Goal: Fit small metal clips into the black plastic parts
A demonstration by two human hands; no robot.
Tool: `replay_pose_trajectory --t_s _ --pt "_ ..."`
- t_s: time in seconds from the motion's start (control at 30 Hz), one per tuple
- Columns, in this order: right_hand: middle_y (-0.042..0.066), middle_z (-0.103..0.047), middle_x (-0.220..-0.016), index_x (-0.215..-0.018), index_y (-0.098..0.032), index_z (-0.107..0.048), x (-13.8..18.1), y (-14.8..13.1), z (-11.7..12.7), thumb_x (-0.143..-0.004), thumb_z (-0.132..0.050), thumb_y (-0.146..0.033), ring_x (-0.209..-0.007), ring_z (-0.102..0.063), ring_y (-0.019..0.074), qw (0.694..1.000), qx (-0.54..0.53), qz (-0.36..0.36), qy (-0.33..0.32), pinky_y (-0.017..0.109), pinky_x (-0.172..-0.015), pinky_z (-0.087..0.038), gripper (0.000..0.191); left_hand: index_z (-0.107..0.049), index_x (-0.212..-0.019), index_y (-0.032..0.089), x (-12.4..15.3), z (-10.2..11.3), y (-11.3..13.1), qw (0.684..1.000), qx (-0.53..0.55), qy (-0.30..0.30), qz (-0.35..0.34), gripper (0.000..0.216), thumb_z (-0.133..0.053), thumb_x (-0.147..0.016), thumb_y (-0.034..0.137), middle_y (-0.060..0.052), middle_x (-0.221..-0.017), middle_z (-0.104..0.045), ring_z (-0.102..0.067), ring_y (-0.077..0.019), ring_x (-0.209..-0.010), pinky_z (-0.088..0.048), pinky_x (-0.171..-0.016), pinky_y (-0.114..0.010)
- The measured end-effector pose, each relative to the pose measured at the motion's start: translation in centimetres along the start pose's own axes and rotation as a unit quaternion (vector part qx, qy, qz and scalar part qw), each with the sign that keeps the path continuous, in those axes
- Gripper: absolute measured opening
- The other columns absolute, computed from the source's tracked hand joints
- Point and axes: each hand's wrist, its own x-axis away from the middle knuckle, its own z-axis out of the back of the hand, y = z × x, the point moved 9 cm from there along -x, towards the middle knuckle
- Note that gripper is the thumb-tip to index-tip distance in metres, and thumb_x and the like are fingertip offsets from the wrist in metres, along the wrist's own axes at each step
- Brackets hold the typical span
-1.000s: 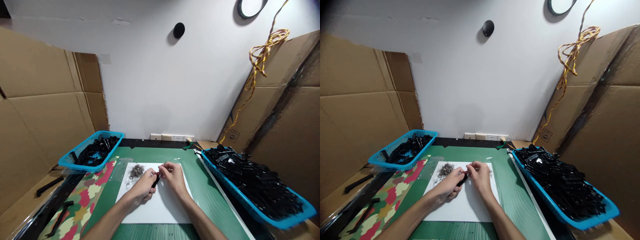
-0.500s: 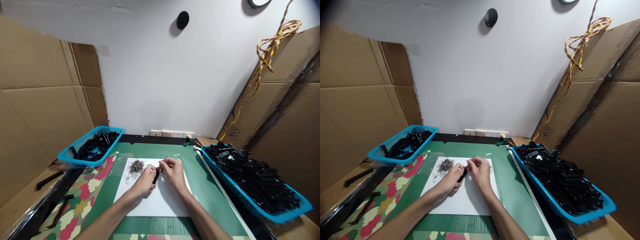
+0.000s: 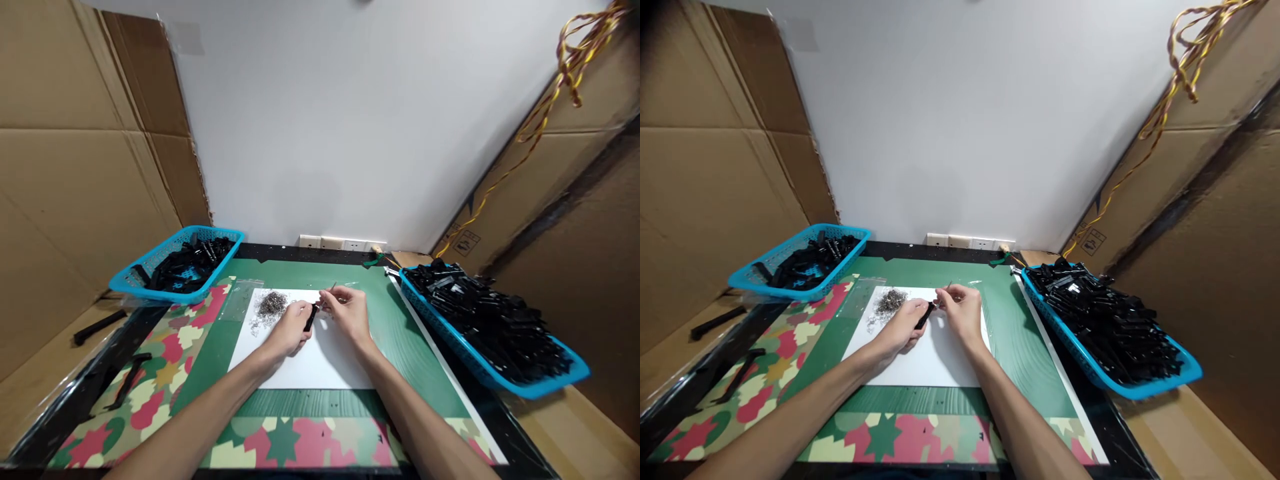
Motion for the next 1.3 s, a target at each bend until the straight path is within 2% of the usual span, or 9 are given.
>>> replay_pose_trajectory --t_s 0.13,0.23,0.43,0.5,0.63,0.73,0.83,1.1,1.3 --pt "0.012 -0.080 -0.080 -0.081 -0.016 -0.079 -0.1 -0.3 0.4 -0.089 -0.079 -0.055 -0.073 -0.076 0.0239 1.000 -0.003 0.000 0.009 0.031 -0.068 -0.061 0.040 -0.048 -0.122 0.025 -0.1 0.6 -0.2 1.000 0.009 0.025 0.002 0.052 -0.052 -0.100 0.072 0.013 -0.054 -0.037 -0.020 -0.0059 -0.035 -0.009 -0.045 -0.018" --pt "0.013 -0.080 -0.082 -0.083 -0.015 -0.079 -0.1 -0.4 0.7 -0.089 -0.079 -0.059 -0.076 -0.078 0.0249 1.000 -0.018 -0.004 0.016 0.032 -0.071 -0.063 0.044 -0.045 -0.117 0.027 -0.4 1.1 -0.3 0.999 0.006 0.033 0.007 0.047 -0.051 -0.101 0.071 0.013 -0.055 -0.039 -0.020 -0.0057 -0.036 -0.007 -0.046 -0.017" --pt "0.011 -0.079 -0.080 -0.083 -0.016 -0.078 -0.3 -1.1 1.3 -0.090 -0.079 -0.055 -0.073 -0.075 0.0234 0.999 -0.015 0.012 0.029 0.032 -0.069 -0.062 0.040 -0.042 -0.113 0.029 -0.4 0.6 0.0 0.998 0.021 -0.005 0.058 0.036 -0.048 -0.104 0.063 0.013 -0.055 -0.035 -0.017 -0.0064 -0.038 -0.006 -0.048 -0.019" --pt "0.011 -0.079 -0.080 -0.083 -0.015 -0.078 -0.3 -1.3 1.6 -0.091 -0.078 -0.053 -0.073 -0.075 0.0231 0.999 -0.013 0.019 0.034 0.033 -0.071 -0.062 0.038 -0.045 -0.118 0.027 -0.3 0.5 0.6 0.999 0.006 -0.011 0.033 0.039 -0.060 -0.100 0.059 0.013 -0.057 -0.038 -0.021 -0.0066 -0.040 -0.010 -0.048 -0.019" --pt "0.012 -0.079 -0.081 -0.081 -0.016 -0.078 -0.4 -1.6 2.2 -0.092 -0.078 -0.050 -0.071 -0.073 0.0221 0.998 0.004 0.038 0.046 0.031 -0.067 -0.059 0.036 -0.055 -0.124 0.021 0.2 1.2 2.6 0.989 -0.116 0.011 -0.086 0.042 -0.075 -0.091 0.039 -0.001 -0.083 -0.067 -0.055 -0.0128 -0.059 -0.035 -0.057 -0.023" --pt "0.012 -0.079 -0.078 -0.081 -0.015 -0.078 -0.6 -1.3 2.5 -0.091 -0.079 -0.050 -0.069 -0.072 0.0222 0.998 0.017 0.040 0.050 0.031 -0.064 -0.058 0.036 -0.066 -0.116 0.019 1.0 1.5 4.0 0.943 -0.285 0.048 -0.166 0.025 -0.067 -0.097 0.036 -0.011 -0.102 -0.075 -0.067 -0.0234 -0.084 -0.043 -0.071 -0.029" --pt "0.012 -0.079 -0.078 -0.084 -0.015 -0.079 -0.7 -0.7 2.4 -0.090 -0.080 -0.050 -0.071 -0.075 0.0232 0.999 0.019 0.028 0.042 0.031 -0.065 -0.058 0.036 -0.069 -0.113 0.019 2.0 1.1 4.8 0.892 -0.395 0.074 -0.208 0.024 -0.061 -0.104 0.039 -0.015 -0.103 -0.076 -0.071 -0.0308 -0.096 -0.044 -0.078 -0.033" --pt "0.009 -0.079 -0.077 -0.079 -0.019 -0.074 -0.4 -1.1 1.4 -0.091 -0.080 -0.050 -0.070 -0.074 0.0231 0.996 0.074 0.053 -0.007 0.031 -0.065 -0.057 0.033 -0.053 -0.131 0.017 2.7 -0.6 4.1 0.774 -0.614 0.071 -0.140 0.032 -0.043 -0.113 0.043 -0.016 -0.094 -0.075 -0.076 -0.0359 -0.088 -0.049 -0.077 -0.037" --pt "0.007 -0.079 -0.078 -0.081 -0.021 -0.073 -0.1 -1.4 0.1 -0.095 -0.076 -0.046 -0.071 -0.073 0.0227 0.989 0.120 0.081 -0.032 0.031 -0.067 -0.055 0.029 -0.051 -0.132 0.017 2.9 -1.3 4.1 0.739 -0.655 0.061 -0.145 0.030 -0.038 -0.114 0.036 -0.017 -0.094 -0.075 -0.076 -0.0364 -0.086 -0.049 -0.074 -0.038"
